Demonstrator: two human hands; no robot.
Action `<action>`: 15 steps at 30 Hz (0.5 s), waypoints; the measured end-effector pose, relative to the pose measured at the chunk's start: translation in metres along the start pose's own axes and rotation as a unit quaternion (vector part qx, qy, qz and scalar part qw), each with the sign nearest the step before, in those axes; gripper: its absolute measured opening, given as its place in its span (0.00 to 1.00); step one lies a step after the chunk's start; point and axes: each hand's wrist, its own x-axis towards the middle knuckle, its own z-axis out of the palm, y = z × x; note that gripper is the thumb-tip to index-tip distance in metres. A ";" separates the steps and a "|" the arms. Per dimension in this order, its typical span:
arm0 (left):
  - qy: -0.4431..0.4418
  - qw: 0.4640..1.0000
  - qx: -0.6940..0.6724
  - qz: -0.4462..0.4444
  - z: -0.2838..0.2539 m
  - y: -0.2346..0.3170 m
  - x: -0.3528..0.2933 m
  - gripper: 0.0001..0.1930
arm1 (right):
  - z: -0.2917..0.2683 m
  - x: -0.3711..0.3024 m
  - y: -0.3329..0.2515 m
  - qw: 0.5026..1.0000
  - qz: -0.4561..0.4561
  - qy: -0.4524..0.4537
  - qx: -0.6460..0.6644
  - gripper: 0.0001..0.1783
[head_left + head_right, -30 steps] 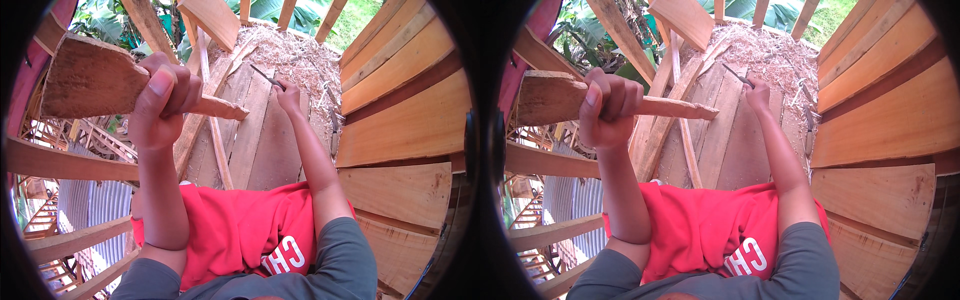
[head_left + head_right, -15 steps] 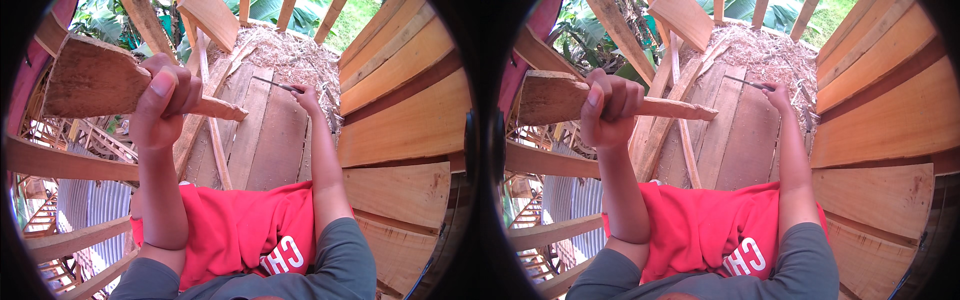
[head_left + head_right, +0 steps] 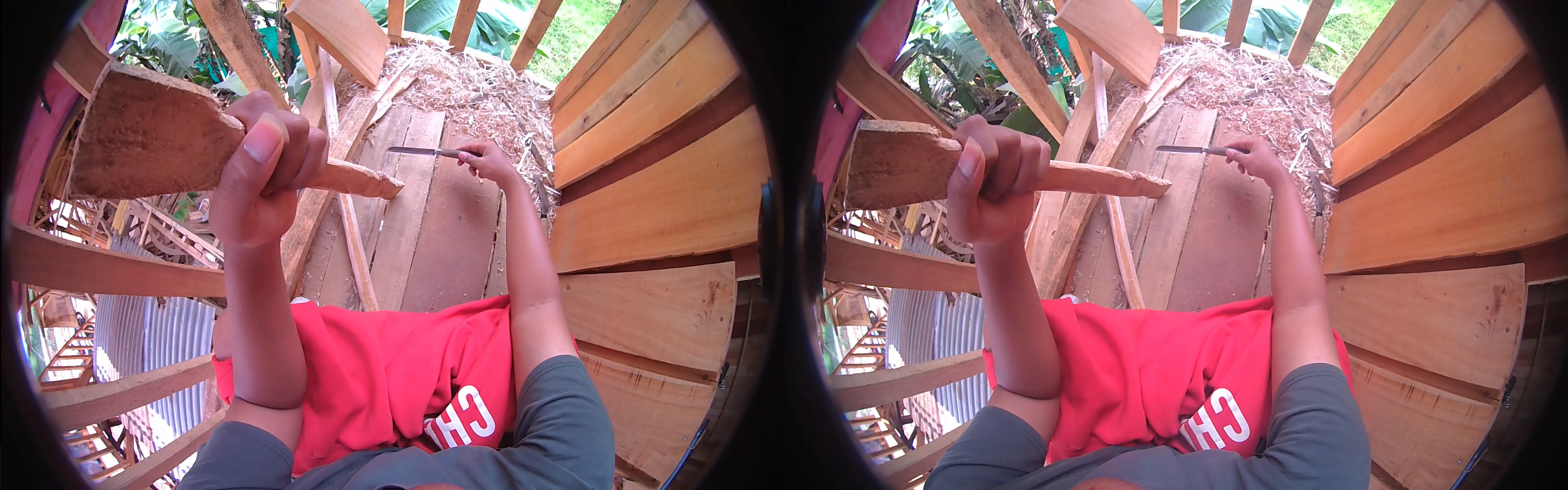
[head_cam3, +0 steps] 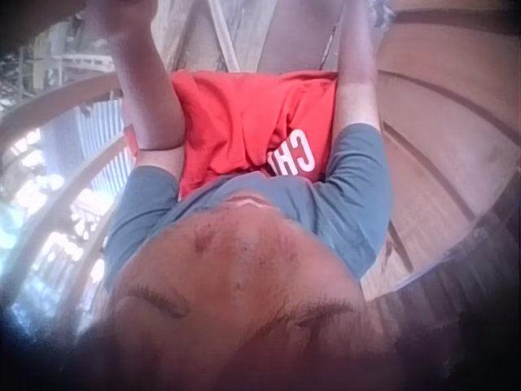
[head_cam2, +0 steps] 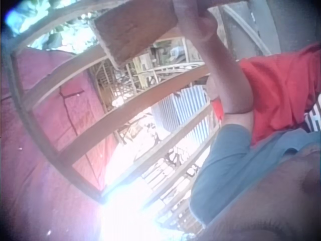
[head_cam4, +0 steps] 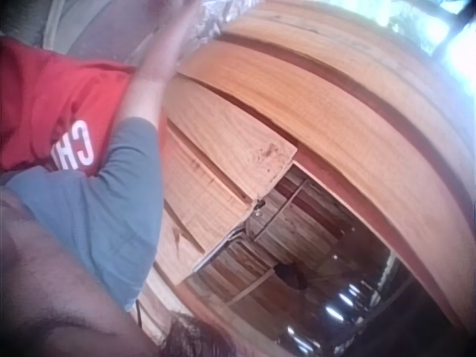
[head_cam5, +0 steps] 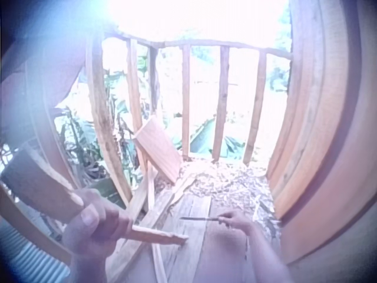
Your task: The person carves a wooden stick using a knife, holding the stick in the left hand and the knife in the right. They repeatedly shave off thin layers of wood, rotating the stick to work on different sides. Wood shavings accumulate on the floor around them.
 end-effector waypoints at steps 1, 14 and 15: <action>-0.003 1.000 0.002 0.000 0.001 0.000 0.001 0.16 | 0.009 0.002 -0.005 0.999 0.013 -0.027 0.010 0.13; 0.009 1.000 -0.022 0.000 -0.001 0.000 -0.002 0.14 | 0.068 0.030 -0.010 0.954 0.143 0.176 0.196 0.17; 0.008 1.000 -0.029 -0.001 -0.002 0.000 -0.002 0.13 | 0.064 0.026 -0.014 0.967 0.134 0.125 0.179 0.16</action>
